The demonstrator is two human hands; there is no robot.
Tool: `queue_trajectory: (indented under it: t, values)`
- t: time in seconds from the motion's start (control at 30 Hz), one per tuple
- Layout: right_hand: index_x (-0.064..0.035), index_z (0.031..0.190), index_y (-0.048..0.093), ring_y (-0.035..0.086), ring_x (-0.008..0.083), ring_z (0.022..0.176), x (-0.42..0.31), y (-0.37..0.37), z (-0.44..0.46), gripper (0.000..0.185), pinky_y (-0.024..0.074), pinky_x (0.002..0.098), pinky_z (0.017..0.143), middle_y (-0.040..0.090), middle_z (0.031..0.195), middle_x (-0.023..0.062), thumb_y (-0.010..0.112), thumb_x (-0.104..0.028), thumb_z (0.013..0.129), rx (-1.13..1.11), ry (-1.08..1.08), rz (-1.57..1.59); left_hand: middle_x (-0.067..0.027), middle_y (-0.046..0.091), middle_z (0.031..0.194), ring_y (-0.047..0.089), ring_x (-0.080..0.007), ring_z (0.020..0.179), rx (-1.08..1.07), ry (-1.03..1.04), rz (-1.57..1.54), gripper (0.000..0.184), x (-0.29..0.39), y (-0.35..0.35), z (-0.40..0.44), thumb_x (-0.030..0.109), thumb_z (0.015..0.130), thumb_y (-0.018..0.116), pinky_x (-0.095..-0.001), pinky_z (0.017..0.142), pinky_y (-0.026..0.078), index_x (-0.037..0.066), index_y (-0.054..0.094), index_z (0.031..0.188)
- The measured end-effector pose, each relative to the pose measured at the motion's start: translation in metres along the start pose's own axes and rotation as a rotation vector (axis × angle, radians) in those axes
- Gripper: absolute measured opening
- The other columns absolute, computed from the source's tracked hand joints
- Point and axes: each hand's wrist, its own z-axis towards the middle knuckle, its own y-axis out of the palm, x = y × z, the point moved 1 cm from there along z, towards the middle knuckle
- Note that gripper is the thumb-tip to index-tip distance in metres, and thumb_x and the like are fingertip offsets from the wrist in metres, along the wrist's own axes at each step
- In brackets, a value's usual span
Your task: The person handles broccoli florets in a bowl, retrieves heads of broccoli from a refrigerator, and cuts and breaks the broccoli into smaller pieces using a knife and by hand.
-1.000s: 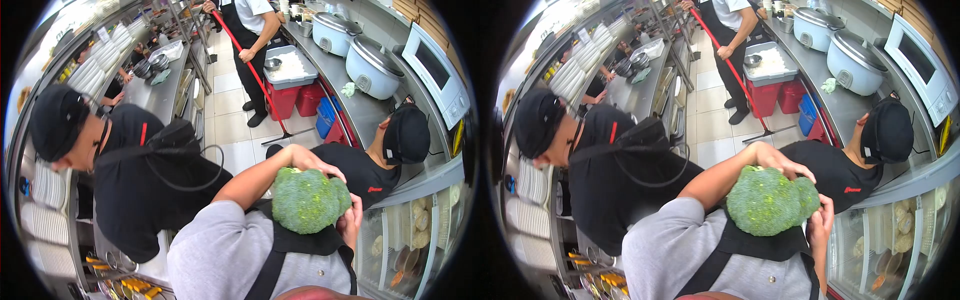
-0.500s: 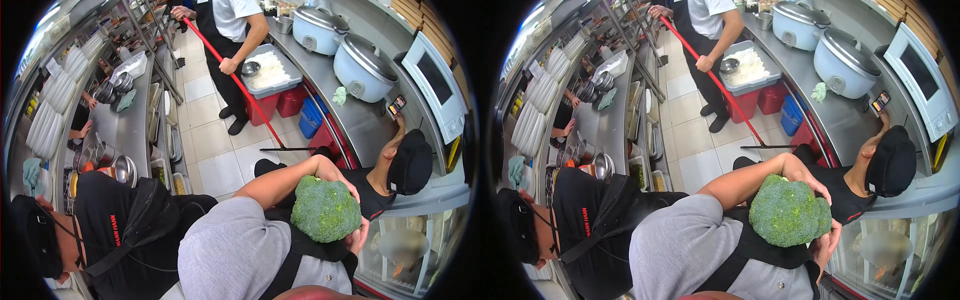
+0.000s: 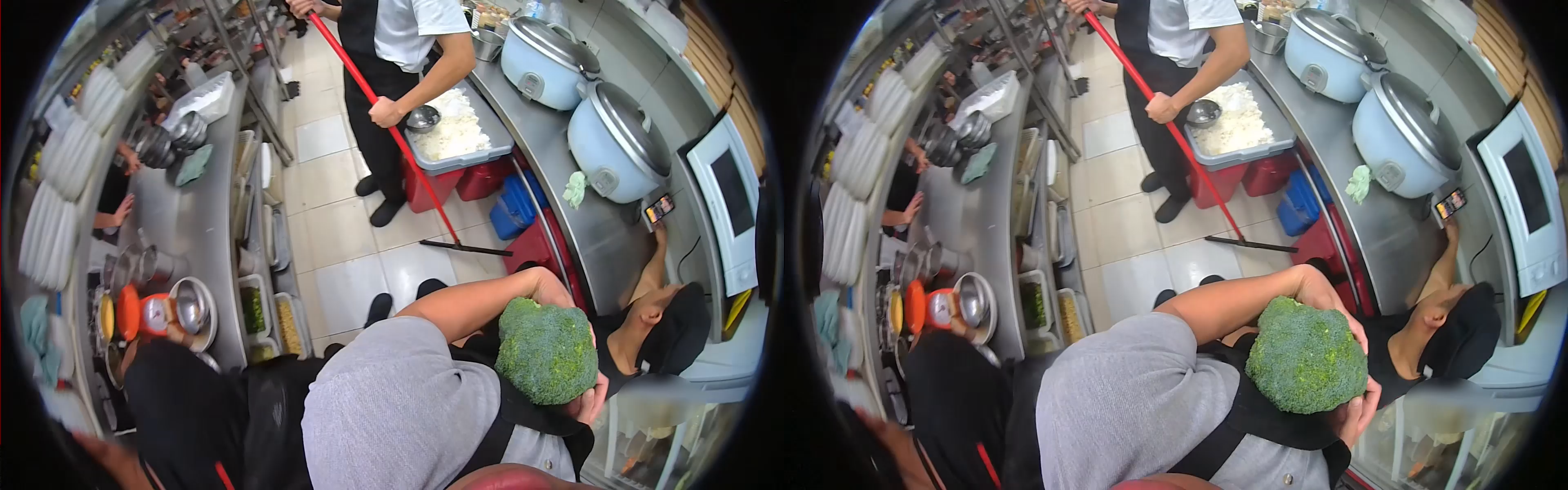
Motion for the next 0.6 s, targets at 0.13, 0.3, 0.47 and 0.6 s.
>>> queue_trajectory:
  t: [0.13, 0.3, 0.47, 0.6]
  values:
    - [0.001, 0.131, 0.047, 0.058, 0.0201, 0.113, -0.009, 0.083, 0.02, 0.062, 0.0464, 0.0384, 0.101, 0.058, 0.123, 0.0126, 0.071, -0.044, 0.096, 0.002, 0.013, -0.043, -0.0145, 0.041, 0.159, 0.038, -0.0236, 0.147, -0.018, 0.013, 0.035, 0.066, 0.005, -0.028, -0.061, 0.036, 0.107, 0.056, -0.04, 0.122, 0.029, -0.002, 0.037, 0.157]
    - [-0.0008, 0.127, 0.049, 0.064, 0.024, 0.11, 0.029, 0.193, 0.089, 0.059, 0.053, 0.0412, 0.097, 0.062, 0.122, 0.0146, 0.069, -0.046, 0.095, -0.117, -0.001, -0.093, -0.0148, 0.04, 0.16, 0.037, -0.0236, 0.147, 0.048, 0.086, 0.0, 0.068, 0.132, 0.004, -0.225, 0.037, 0.107, 0.056, -0.0397, 0.121, 0.029, -0.002, 0.035, 0.158]
    - [0.0009, 0.129, 0.05, 0.062, 0.0147, 0.099, 0.04, 0.393, 0.16, 0.059, 0.0497, 0.0297, 0.09, 0.063, 0.113, 0.009, 0.072, -0.041, 0.093, -0.429, 0.219, 0.121, -0.0121, 0.039, 0.158, 0.041, -0.0217, 0.139, 0.421, -0.114, 0.133, 0.078, 0.226, 0.072, -0.422, 0.043, 0.104, 0.06, -0.0372, 0.117, 0.032, 0.004, 0.027, 0.163]
    - [0.0011, 0.134, 0.047, 0.066, 0.0177, 0.106, 0.08, 0.52, 0.193, 0.055, 0.0514, 0.033, 0.093, 0.067, 0.118, 0.0134, 0.072, -0.03, 0.096, -0.701, 0.31, 0.358, -0.0123, 0.043, 0.155, 0.047, -0.0223, 0.134, 0.716, -0.149, 0.132, 0.094, 0.274, 0.138, -0.544, 0.047, 0.097, 0.069, -0.0376, 0.112, 0.035, 0.005, 0.018, 0.165]
